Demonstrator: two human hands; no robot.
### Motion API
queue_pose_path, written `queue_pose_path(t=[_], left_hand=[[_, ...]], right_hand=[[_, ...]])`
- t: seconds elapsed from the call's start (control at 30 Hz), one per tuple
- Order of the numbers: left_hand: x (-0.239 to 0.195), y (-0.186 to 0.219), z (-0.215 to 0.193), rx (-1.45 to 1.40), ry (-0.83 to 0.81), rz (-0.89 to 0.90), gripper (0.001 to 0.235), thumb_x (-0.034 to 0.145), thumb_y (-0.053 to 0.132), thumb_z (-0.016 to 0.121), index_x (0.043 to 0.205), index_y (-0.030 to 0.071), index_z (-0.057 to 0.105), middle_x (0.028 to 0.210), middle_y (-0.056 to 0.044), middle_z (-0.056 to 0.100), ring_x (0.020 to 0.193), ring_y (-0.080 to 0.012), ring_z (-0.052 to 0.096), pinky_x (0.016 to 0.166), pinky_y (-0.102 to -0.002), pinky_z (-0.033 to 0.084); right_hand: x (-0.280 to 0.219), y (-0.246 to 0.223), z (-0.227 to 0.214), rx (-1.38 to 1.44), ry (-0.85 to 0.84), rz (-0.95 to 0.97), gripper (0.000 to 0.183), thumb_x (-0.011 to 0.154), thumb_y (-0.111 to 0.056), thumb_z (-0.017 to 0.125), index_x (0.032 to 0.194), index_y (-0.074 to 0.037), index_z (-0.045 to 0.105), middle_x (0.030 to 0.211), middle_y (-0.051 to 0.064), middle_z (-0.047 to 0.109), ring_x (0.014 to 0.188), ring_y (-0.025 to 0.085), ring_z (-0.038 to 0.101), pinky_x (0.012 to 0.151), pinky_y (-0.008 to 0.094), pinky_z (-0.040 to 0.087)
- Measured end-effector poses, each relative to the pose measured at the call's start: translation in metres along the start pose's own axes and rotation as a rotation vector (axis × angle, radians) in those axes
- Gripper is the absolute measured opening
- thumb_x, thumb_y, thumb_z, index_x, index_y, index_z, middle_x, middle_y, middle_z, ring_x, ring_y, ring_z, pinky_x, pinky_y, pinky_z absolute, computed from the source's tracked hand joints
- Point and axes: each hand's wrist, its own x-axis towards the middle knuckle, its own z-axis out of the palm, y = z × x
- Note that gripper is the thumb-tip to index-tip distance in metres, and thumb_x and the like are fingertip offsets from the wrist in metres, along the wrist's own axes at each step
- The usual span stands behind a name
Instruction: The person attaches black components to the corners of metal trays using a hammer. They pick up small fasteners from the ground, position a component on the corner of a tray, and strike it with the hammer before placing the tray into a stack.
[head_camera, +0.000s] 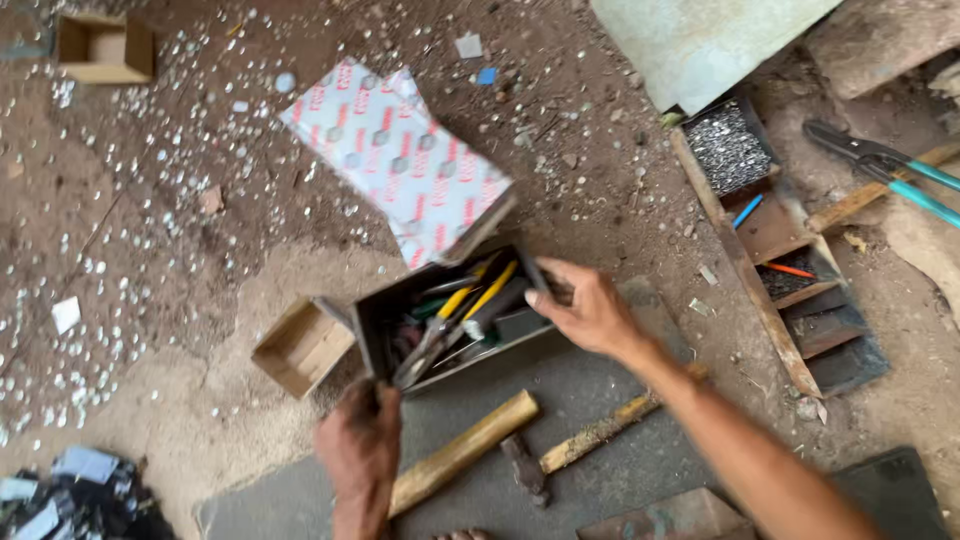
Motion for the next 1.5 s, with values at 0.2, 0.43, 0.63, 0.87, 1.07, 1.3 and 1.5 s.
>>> queue_pose_path(t=[0.2, 0.43, 0.63, 0.87, 1.07, 1.3, 1.5], left_hand=[[-0.003, 0.003, -0.014, 0.121, -0.057, -0.161, 0.027, 0.088, 0.036, 0.072, 0.101, 0.015, 0.082, 0.076, -0.008, 0.078, 0.068, -0.0248, 0.077, 0.066, -0.038, 0.06], [0.001, 0.006, -0.008, -0.025, 0.035, -0.14, 0.028, 0.091, 0.027, 0.076, 0.103, 0.002, 0.08, 0.08, -0.015, 0.078, 0.072, -0.0207, 0.078, 0.075, -0.033, 0.062], [0.015, 0.001, -0.015, -0.119, -0.036, -0.151, 0.024, 0.095, 0.022, 0.074, 0.1, -0.001, 0.08, 0.079, -0.016, 0.077, 0.067, -0.0202, 0.078, 0.07, -0.033, 0.064], [0.023, 0.011, -0.027, -0.184, 0.036, -0.087, 0.022, 0.096, 0.02, 0.074, 0.099, -0.001, 0.079, 0.079, -0.014, 0.078, 0.071, -0.019, 0.078, 0.07, -0.033, 0.063], [0.024, 0.029, -0.031, -0.265, -0.057, -0.018, 0.02, 0.094, 0.022, 0.072, 0.096, 0.004, 0.08, 0.077, -0.009, 0.079, 0.068, -0.0149, 0.079, 0.059, -0.032, 0.06], [0.024, 0.022, -0.033, -0.53, -0.372, -0.328, 0.031, 0.088, 0.026, 0.073, 0.098, -0.001, 0.083, 0.08, -0.012, 0.082, 0.071, -0.0193, 0.08, 0.063, -0.034, 0.065], [0.021, -0.027, -0.12, -0.448, -0.924, -0.442, 0.036, 0.085, 0.031, 0.079, 0.107, 0.002, 0.083, 0.082, -0.013, 0.085, 0.073, -0.018, 0.079, 0.068, -0.032, 0.066]], right_hand=[[0.069, 0.096, -0.149, -0.621, 0.591, -0.154, 0.012, 0.113, -0.008, 0.064, 0.108, 0.001, 0.069, 0.101, 0.018, 0.07, 0.092, 0.03, 0.066, 0.081, 0.046, 0.053], [0.117, 0.194, -0.195, -0.846, 0.343, 0.01, 0.026, 0.106, -0.017, 0.066, 0.123, 0.003, 0.063, 0.118, 0.022, 0.058, 0.106, 0.032, 0.054, 0.091, 0.046, 0.05], [0.116, 0.197, -0.214, -0.971, 0.119, 0.044, 0.02, 0.113, -0.019, 0.057, 0.114, 0.0, 0.063, 0.105, 0.015, 0.056, 0.099, 0.028, 0.054, 0.095, 0.046, 0.049], [0.127, 0.196, -0.212, -0.808, 0.044, 0.24, 0.034, 0.105, -0.014, 0.051, 0.072, -0.005, 0.053, 0.078, 0.008, 0.052, 0.065, 0.022, 0.05, 0.071, 0.045, 0.053], [0.13, 0.187, -0.213, -1.029, 0.121, 0.14, 0.064, 0.122, -0.032, 0.05, 0.064, -0.008, 0.046, 0.06, 0.004, 0.041, 0.052, 0.02, 0.036, 0.052, 0.041, 0.041], [0.131, 0.141, -0.215, 0.134, 0.622, 0.435, 0.05, 0.11, -0.036, 0.054, 0.064, -0.022, 0.043, 0.055, -0.007, 0.037, 0.045, 0.008, 0.032, 0.044, 0.025, 0.029], [0.091, 0.008, -0.144, 1.208, 0.136, 0.332, 0.043, 0.103, -0.036, 0.06, 0.07, -0.022, 0.036, 0.064, -0.007, 0.033, 0.054, 0.008, 0.031, 0.046, 0.022, 0.026]])
